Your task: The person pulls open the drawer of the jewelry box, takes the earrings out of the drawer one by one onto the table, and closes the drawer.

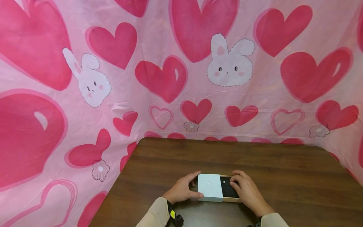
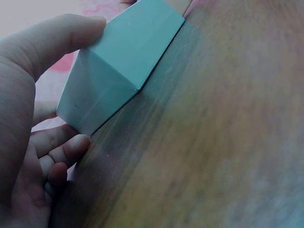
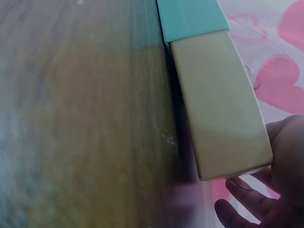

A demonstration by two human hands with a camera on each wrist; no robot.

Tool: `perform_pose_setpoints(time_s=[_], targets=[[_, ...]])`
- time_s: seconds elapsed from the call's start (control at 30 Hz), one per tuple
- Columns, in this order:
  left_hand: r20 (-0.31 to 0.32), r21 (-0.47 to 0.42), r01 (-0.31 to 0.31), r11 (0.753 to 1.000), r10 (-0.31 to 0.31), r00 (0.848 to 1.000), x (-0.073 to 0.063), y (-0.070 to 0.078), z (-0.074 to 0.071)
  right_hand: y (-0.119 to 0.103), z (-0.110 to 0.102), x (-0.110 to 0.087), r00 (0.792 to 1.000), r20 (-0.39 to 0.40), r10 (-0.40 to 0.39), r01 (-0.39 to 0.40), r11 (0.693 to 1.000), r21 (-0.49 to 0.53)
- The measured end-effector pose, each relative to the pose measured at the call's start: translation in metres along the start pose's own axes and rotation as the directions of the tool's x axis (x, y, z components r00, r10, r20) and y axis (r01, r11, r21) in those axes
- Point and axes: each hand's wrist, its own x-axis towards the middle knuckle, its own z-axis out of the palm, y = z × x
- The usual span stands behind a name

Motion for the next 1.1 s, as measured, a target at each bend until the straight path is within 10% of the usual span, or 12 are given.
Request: perform_pose_setpoints(time_s=[1.1], targets=[[-0.009, 0.029, -0.01, 1.0, 0.01, 1.0, 0.002, 0.002, -0.001, 0.011, -0.001, 0.003, 1.0, -0.013, -0.02, 0.02, 1.0, -0.002]])
